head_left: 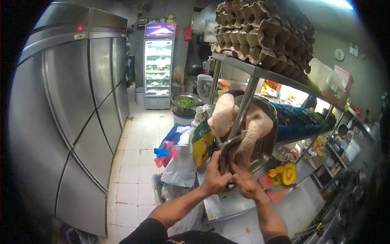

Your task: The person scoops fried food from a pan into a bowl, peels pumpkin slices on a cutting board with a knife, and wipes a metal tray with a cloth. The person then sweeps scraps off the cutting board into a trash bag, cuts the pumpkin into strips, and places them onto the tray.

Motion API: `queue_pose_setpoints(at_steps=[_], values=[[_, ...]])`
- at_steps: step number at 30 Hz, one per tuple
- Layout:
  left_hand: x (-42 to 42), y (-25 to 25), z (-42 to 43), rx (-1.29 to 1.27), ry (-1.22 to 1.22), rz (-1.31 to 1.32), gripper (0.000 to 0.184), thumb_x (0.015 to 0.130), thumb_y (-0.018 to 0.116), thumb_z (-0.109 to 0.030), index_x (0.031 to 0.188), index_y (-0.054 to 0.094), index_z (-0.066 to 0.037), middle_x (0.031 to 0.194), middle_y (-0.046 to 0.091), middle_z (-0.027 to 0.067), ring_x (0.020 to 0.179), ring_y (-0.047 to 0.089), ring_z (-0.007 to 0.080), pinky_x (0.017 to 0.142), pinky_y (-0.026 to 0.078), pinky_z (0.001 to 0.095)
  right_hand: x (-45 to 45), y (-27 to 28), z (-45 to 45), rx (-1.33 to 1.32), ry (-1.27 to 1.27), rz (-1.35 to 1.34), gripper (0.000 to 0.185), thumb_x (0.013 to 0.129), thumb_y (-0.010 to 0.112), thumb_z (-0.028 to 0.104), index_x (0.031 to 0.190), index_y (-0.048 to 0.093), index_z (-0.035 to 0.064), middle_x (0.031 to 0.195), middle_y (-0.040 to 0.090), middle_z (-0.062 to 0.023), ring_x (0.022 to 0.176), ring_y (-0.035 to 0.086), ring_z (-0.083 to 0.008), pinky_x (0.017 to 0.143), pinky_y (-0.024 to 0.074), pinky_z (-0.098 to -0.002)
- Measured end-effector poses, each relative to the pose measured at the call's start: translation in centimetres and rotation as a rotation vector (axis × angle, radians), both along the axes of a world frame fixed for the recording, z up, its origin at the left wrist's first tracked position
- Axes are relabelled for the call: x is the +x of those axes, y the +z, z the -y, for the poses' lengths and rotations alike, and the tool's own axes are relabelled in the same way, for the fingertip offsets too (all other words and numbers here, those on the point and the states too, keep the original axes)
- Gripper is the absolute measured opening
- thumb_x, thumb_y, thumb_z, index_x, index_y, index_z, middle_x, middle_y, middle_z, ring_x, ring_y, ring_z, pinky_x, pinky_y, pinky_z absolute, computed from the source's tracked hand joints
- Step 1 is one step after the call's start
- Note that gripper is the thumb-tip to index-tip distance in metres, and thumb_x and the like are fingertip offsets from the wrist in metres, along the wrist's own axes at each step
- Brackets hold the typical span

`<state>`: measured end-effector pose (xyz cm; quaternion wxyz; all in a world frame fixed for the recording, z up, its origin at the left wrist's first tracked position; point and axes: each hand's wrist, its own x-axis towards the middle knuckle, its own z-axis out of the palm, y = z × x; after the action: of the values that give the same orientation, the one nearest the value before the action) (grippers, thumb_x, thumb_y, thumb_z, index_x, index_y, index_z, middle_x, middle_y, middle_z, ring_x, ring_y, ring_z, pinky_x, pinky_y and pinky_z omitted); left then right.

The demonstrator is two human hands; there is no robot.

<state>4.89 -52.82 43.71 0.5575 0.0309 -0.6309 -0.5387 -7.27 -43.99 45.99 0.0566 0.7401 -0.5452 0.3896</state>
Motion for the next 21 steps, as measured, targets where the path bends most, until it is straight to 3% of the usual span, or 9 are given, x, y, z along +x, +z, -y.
queue_pose_setpoints(at_steps=[1,3,6,9,11,13,16,19,21], values=[[-0.3,-0.7,0.1,0.060,0.012,-0.075,0.051,0.069,0.056,-0.002,0.116,0.039,0.000,0.099,0.057,0.0130,0.088,0.057,0.0182,0.077,0.047,0.0303,-2.0,0.2,-0.5,0.117,-0.049,-0.150,0.032,0.085,0.048,0.008,0.116,0.056,0.0009,0.112,0.056,-0.0226,0.106,0.051,-0.0408,0.092,0.0401,-0.0425],[0.4,-0.2,-0.1,0.070,-0.021,-0.109,0.056,0.070,0.054,0.001,0.123,0.036,0.002,0.112,0.053,0.0132,0.101,0.054,0.0194,0.087,0.044,0.0301,-6.1,0.5,-1.3,0.148,-0.294,-0.143,0.033,0.079,0.053,0.004,0.112,0.059,0.0036,0.109,0.058,-0.0196,0.103,0.054,-0.0374,0.091,0.0419,-0.0405],[1.3,0.0,-0.6,-0.044,-0.048,-0.032,0.064,0.070,0.051,0.004,0.130,0.031,0.004,0.123,0.048,0.0137,0.113,0.050,0.0214,0.094,0.041,0.0312,-8.0,1.9,-0.2,-0.058,-0.372,0.166,0.030,0.077,0.056,0.006,0.107,0.061,0.0029,0.108,0.058,-0.0182,0.103,0.054,-0.0346,0.089,0.0426,-0.0392],[0.3,0.1,-0.1,-0.035,-0.054,-0.130,0.068,0.068,0.051,0.004,0.132,0.029,0.004,0.122,0.048,0.0140,0.113,0.050,0.0221,0.094,0.042,0.0319,-3.2,0.3,-0.4,-0.134,-0.069,-0.073,0.026,0.075,0.058,0.006,0.100,0.062,0.0012,0.105,0.059,-0.0181,0.094,0.058,-0.0332,0.084,0.0452,-0.0381],[0.6,0.8,-0.5,0.000,-0.073,-0.098,0.069,0.067,0.050,0.004,0.133,0.029,0.004,0.122,0.048,0.0142,0.112,0.051,0.0228,0.095,0.041,0.0323,-4.6,1.0,-0.5,0.023,-0.109,0.030,0.036,0.076,0.058,0.008,0.111,0.057,0.0017,0.113,0.056,-0.0201,0.105,0.052,-0.0380,0.092,0.0417,-0.0405],[0.6,0.0,-0.5,-0.136,0.035,-0.074,0.072,0.067,0.050,0.004,0.134,0.026,0.005,0.125,0.046,0.0167,0.115,0.049,0.0257,0.100,0.038,0.0346,-6.6,2.5,-0.3,0.000,-0.187,0.212,0.043,0.076,0.058,0.011,0.118,0.053,0.0021,0.119,0.053,-0.0209,0.112,0.049,-0.0404,0.097,0.0384,-0.0427],[0.1,-0.3,-2.0,-0.017,-0.032,-0.114,0.073,0.065,0.051,0.003,0.133,0.026,0.006,0.126,0.044,0.0169,0.116,0.048,0.0252,0.101,0.037,0.0353,-8.7,1.8,0.2,-0.180,-0.303,0.480,0.045,0.077,0.059,0.013,0.120,0.052,0.0022,0.126,0.049,-0.0204,0.117,0.046,-0.0386,0.102,0.0341,-0.0454],[-0.1,-0.3,-1.4,0.022,-0.002,-0.075,0.067,0.066,0.052,0.002,0.129,0.031,0.007,0.120,0.049,0.0157,0.113,0.050,0.0238,0.100,0.038,0.0349,-7.1,-3.7,2.2,-0.390,-0.238,-0.154,0.052,0.074,0.060,0.013,0.124,0.046,0.0054,0.112,0.057,-0.0187,0.109,0.053,-0.0335,0.095,0.0401,-0.0390],[-0.3,-0.5,-0.9,-0.015,0.052,-0.022,0.068,0.065,0.052,0.003,0.129,0.031,0.007,0.116,0.052,0.0158,0.110,0.052,0.0241,0.098,0.039,0.0347,-4.9,-1.9,0.7,-0.012,0.023,-0.108,0.053,0.074,0.062,0.015,0.124,0.046,0.0045,0.112,0.057,-0.0193,0.110,0.052,-0.0362,0.097,0.0390,-0.0396]])
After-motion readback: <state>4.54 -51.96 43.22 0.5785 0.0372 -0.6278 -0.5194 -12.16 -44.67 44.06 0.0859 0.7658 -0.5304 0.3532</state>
